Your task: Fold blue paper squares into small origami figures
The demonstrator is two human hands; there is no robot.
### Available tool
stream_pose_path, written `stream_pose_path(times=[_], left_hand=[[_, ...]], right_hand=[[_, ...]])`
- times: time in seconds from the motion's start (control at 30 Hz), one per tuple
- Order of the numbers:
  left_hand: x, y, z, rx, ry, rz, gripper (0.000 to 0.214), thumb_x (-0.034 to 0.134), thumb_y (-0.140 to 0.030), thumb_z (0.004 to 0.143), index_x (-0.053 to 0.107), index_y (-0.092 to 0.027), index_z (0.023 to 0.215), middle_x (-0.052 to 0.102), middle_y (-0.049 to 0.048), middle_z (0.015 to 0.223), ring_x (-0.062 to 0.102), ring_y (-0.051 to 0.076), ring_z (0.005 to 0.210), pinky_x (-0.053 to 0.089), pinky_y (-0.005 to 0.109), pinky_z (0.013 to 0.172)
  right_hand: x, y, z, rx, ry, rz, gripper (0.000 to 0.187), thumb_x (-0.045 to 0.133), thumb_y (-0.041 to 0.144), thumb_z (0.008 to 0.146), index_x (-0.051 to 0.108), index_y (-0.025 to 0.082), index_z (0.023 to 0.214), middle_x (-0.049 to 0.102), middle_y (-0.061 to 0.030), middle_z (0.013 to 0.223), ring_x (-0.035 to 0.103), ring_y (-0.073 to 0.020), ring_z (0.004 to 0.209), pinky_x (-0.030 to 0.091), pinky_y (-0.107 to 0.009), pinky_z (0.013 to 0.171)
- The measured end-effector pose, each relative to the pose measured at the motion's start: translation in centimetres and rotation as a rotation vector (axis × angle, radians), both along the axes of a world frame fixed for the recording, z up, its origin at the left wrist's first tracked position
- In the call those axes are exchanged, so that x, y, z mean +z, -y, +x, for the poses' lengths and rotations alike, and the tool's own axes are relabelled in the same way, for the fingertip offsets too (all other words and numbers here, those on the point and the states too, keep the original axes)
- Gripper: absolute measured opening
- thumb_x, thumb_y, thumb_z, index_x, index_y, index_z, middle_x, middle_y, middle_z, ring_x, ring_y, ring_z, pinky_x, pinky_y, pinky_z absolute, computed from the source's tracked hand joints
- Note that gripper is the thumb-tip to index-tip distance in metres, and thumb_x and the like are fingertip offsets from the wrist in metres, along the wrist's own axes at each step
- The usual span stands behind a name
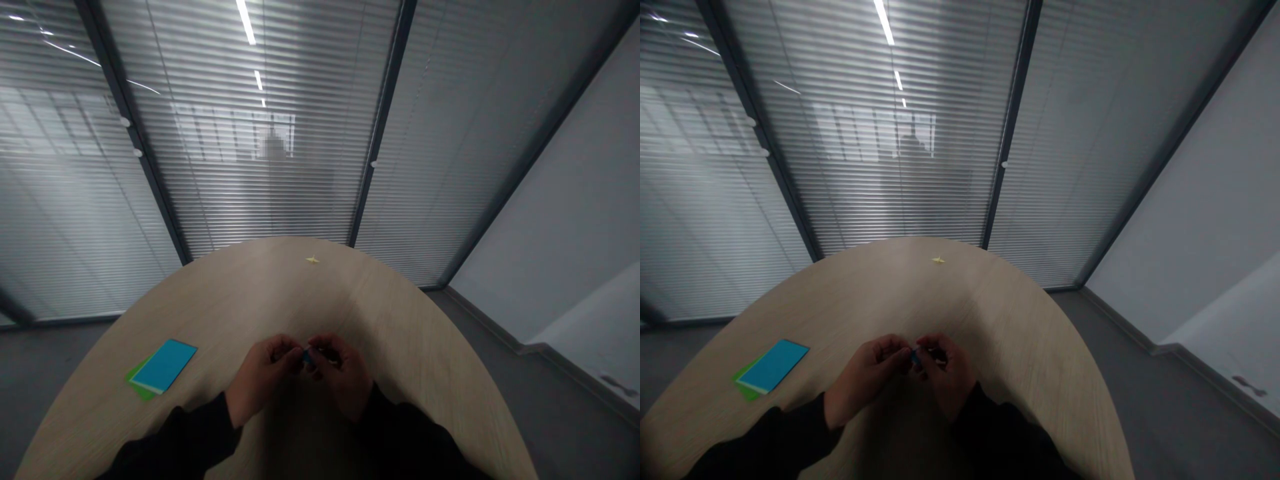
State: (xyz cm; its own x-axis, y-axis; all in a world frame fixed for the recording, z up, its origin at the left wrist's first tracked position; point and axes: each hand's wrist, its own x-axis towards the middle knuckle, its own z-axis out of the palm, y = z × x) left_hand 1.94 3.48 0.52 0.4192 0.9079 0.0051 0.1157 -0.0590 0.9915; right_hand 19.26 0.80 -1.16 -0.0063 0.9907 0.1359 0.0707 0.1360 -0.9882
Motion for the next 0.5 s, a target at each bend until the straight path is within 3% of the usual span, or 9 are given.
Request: stream_pose_path(times=[0.1,0.33,0.5], left_hand=[[0.21,0.14,0.11,0.045,-0.033,0.02,0.03,0.06,-0.044,0.085,0.065,-0.015,0.081,0.067,0.0037,0.07,0.06,0.017,0.063,0.043,0.027,0.059],[0.57,0.16,0.25,-0.022,-0.086,0.014,0.035,0.055,-0.048,0.088,0.067,-0.014,0.085,0.067,0.0037,0.072,0.057,0.016,0.063,0.041,0.026,0.057],[-0.11,0.0,-0.03,0.023,-0.118,0.055,0.038,0.055,-0.05,0.089,0.067,-0.014,0.083,0.067,0.0042,0.071,0.056,0.016,0.063,0.041,0.025,0.058]], right_hand=[[-0.18,-0.17,0.11,-0.036,0.022,0.003,0.029,0.068,0.043,0.081,0.062,0.018,0.096,0.068,-0.0066,0.088,0.068,-0.0187,0.074,0.056,-0.03,0.06],[0.27,-0.17,0.32,-0.045,0.081,0.14,0.014,0.061,0.032,0.086,0.058,0.019,0.081,0.062,-0.0002,0.068,0.061,-0.0145,0.063,0.05,-0.027,0.06],[-0.34,-0.52,0.48,-0.069,0.052,0.077,0.022,0.067,0.036,0.081,0.06,0.019,0.095,0.067,-0.0052,0.087,0.066,-0.0181,0.074,0.054,-0.031,0.066]])
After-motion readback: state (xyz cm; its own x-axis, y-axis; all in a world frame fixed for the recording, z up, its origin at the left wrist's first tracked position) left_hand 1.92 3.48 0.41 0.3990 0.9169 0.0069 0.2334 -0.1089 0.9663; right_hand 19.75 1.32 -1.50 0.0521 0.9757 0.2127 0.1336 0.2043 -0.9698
